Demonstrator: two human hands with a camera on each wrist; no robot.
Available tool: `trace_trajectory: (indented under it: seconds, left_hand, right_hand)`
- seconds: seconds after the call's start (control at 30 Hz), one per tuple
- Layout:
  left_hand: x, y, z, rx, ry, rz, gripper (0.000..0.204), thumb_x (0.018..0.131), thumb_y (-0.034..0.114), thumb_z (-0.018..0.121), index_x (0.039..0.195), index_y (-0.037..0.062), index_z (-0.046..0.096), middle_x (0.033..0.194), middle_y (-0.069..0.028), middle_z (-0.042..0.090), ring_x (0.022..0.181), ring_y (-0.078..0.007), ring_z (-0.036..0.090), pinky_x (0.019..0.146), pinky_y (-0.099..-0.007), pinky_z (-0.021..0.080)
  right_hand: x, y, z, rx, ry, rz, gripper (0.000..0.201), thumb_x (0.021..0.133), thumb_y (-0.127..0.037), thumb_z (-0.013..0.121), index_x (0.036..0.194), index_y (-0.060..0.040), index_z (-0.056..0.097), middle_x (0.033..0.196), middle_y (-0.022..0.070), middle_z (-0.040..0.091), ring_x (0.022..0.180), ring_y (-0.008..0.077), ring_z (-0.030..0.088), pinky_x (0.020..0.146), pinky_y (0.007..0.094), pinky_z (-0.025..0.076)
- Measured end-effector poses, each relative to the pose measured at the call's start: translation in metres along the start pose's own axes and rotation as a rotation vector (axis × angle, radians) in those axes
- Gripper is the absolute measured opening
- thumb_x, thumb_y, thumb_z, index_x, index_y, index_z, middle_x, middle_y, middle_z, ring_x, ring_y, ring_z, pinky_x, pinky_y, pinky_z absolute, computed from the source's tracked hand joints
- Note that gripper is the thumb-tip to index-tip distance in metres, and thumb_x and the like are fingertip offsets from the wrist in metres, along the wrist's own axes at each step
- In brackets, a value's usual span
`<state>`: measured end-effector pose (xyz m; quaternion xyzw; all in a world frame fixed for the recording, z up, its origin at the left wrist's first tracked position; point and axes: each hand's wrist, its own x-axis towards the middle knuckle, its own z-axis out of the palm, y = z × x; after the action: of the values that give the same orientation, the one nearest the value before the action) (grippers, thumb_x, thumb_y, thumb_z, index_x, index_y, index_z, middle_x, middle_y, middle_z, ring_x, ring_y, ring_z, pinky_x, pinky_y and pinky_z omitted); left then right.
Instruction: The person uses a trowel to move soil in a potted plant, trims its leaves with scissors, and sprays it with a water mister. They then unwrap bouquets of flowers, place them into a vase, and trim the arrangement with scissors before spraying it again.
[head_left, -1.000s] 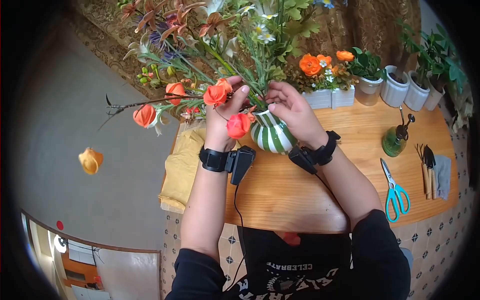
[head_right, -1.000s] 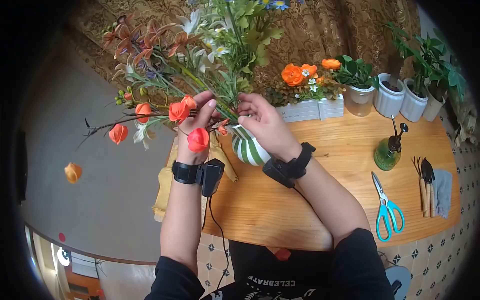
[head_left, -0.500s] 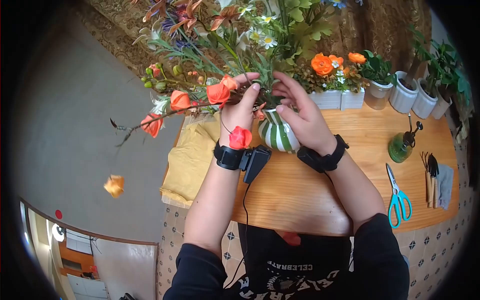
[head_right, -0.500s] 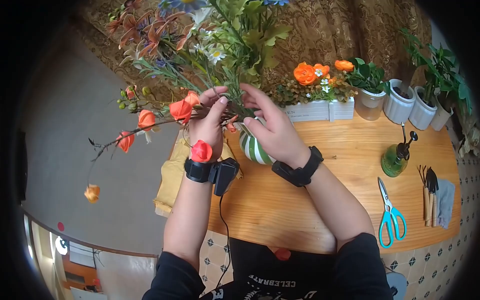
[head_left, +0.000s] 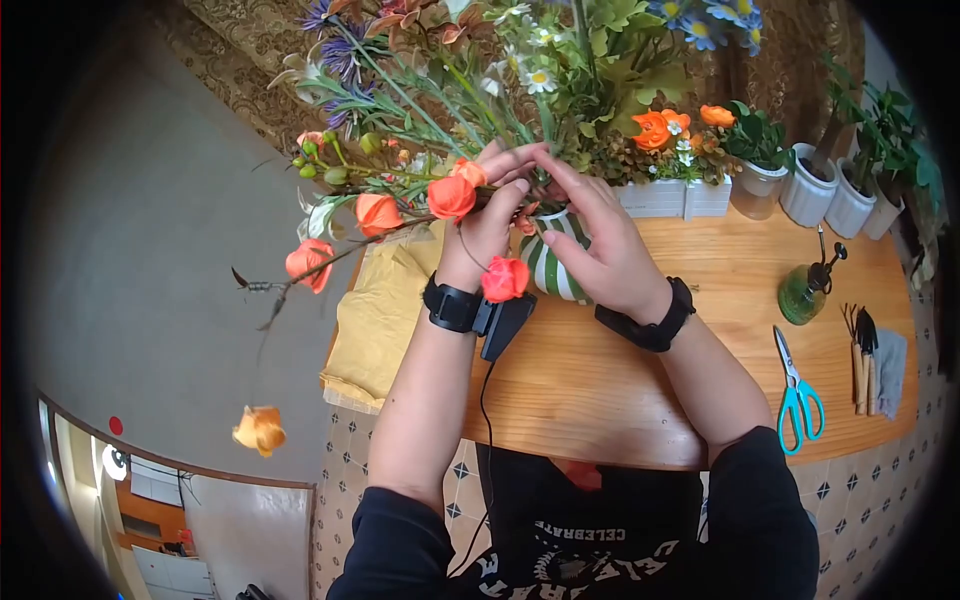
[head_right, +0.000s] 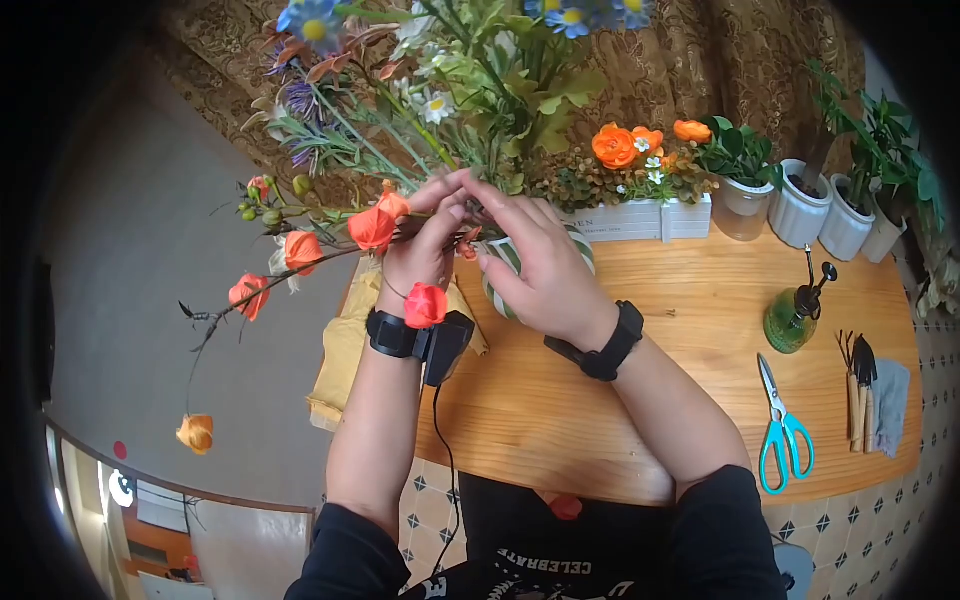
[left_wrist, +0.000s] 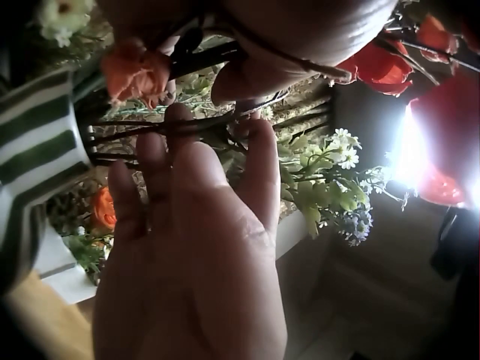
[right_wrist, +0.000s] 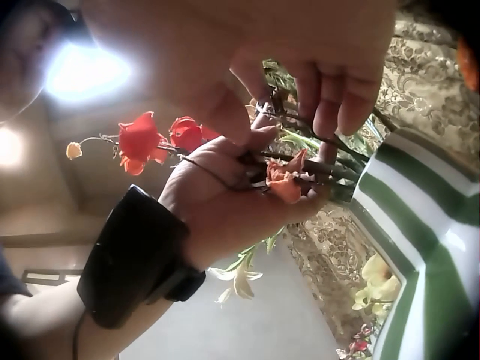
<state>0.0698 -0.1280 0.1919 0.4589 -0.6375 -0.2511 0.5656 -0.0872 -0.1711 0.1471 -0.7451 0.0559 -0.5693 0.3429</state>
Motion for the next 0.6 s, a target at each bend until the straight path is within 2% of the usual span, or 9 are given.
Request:
trace_trajectory:
  seconds: [0.03, 0.13, 0.17, 0.2, 0.3, 0.43, 0.53, 0.57, 0.6]
  left_hand:
    - [-0.001, -0.002, 0.002, -0.035, 0.061, -0.015, 0.040, 0.085, 0.002, 0.045, 0.124, -0.0014, 0.055, 0.125, -0.0095, 0.052, 0.115, -0.0225, 0.055, 0.096, -0.0313, 0.045]
    - [-0.003, 0.006, 0.004, -0.077, 0.076, -0.110, 0.047, 0.086, 0.000, 0.051, 0.133, -0.0013, 0.046, 0.119, -0.0123, 0.059, 0.103, -0.0173, 0.059, 0.081, -0.0260, 0.049]
    - [-0.002, 0.005, 0.003, -0.099, 0.063, -0.116, 0.049, 0.087, 0.002, 0.051, 0.135, 0.0000, 0.044, 0.127, -0.0130, 0.053, 0.105, -0.0168, 0.057, 0.078, -0.0248, 0.049]
    - [-0.003, 0.006, 0.005, -0.089, 0.083, -0.116, 0.049, 0.087, 0.002, 0.051, 0.136, 0.0003, 0.043, 0.130, -0.0130, 0.051, 0.107, -0.0169, 0.056, 0.078, -0.0246, 0.048]
    - [-0.007, 0.012, 0.010, -0.073, 0.138, -0.128, 0.050, 0.088, 0.003, 0.051, 0.137, 0.0009, 0.042, 0.136, -0.0130, 0.046, 0.111, -0.0174, 0.055, 0.078, -0.0244, 0.048]
    - [-0.009, 0.010, 0.009, -0.100, 0.176, -0.148, 0.050, 0.089, 0.004, 0.054, 0.137, 0.0012, 0.041, 0.138, -0.0131, 0.045, 0.112, -0.0183, 0.055, 0.080, -0.0248, 0.047]
    - [-0.010, 0.007, 0.008, -0.121, 0.208, -0.132, 0.050, 0.089, 0.007, 0.058, 0.135, -0.0009, 0.043, 0.135, -0.0141, 0.047, 0.110, -0.0190, 0.057, 0.080, -0.0262, 0.048]
    - [-0.010, 0.005, 0.009, -0.126, 0.222, -0.124, 0.049, 0.089, 0.008, 0.060, 0.134, -0.0020, 0.043, 0.133, -0.0145, 0.049, 0.108, -0.0193, 0.057, 0.080, -0.0269, 0.049]
    - [-0.011, 0.003, 0.010, -0.160, 0.249, -0.134, 0.048, 0.089, 0.008, 0.061, 0.133, -0.0030, 0.044, 0.129, -0.0149, 0.051, 0.106, -0.0195, 0.058, 0.080, -0.0278, 0.050]
  right_hand:
    - [-0.001, 0.001, 0.001, 0.045, 0.025, 0.019, 0.062, 0.078, -0.003, 0.058, 0.138, -0.0066, 0.042, 0.107, 0.0139, 0.057, 0.102, 0.0291, 0.055, 0.092, 0.0366, 0.042]
    - [-0.001, 0.007, 0.003, 0.130, 0.062, 0.064, 0.046, 0.080, -0.003, 0.058, 0.126, -0.0040, 0.052, 0.102, 0.0120, 0.058, 0.097, 0.0274, 0.055, 0.088, 0.0351, 0.044]
    - [-0.001, 0.011, 0.000, 0.121, 0.049, 0.074, 0.038, 0.081, -0.002, 0.057, 0.119, -0.0026, 0.055, 0.101, 0.0113, 0.058, 0.095, 0.0260, 0.056, 0.086, 0.0338, 0.044]
    - [-0.001, 0.013, -0.002, 0.113, 0.035, 0.085, 0.030, 0.082, -0.002, 0.057, 0.112, -0.0013, 0.059, 0.099, 0.0106, 0.058, 0.093, 0.0246, 0.056, 0.084, 0.0326, 0.045]
    - [-0.001, 0.019, -0.004, 0.335, 0.101, 0.178, 0.010, 0.085, 0.001, 0.055, 0.093, 0.0005, 0.061, 0.094, 0.0077, 0.056, 0.087, 0.0174, 0.056, 0.078, 0.0280, 0.045]
    - [0.002, 0.019, -0.008, 0.496, 0.237, 0.254, 0.009, 0.085, 0.002, 0.056, 0.091, 0.0000, 0.062, 0.091, 0.0041, 0.055, 0.086, 0.0114, 0.055, 0.076, 0.0252, 0.044]
    - [0.002, 0.017, -0.010, 0.391, 0.206, 0.150, 0.008, 0.084, 0.002, 0.058, 0.090, 0.0001, 0.063, 0.091, 0.0047, 0.056, 0.086, 0.0132, 0.056, 0.076, 0.0254, 0.044]
    - [0.003, 0.015, -0.010, 0.254, 0.181, 0.017, 0.011, 0.082, 0.002, 0.058, 0.091, 0.0002, 0.065, 0.092, 0.0060, 0.057, 0.083, 0.0148, 0.056, 0.072, 0.0262, 0.045]
    - [0.003, 0.012, -0.010, 0.216, 0.141, 0.009, 0.013, 0.082, 0.002, 0.059, 0.093, 0.0003, 0.065, 0.092, 0.0065, 0.057, 0.082, 0.0152, 0.056, 0.071, 0.0266, 0.045]
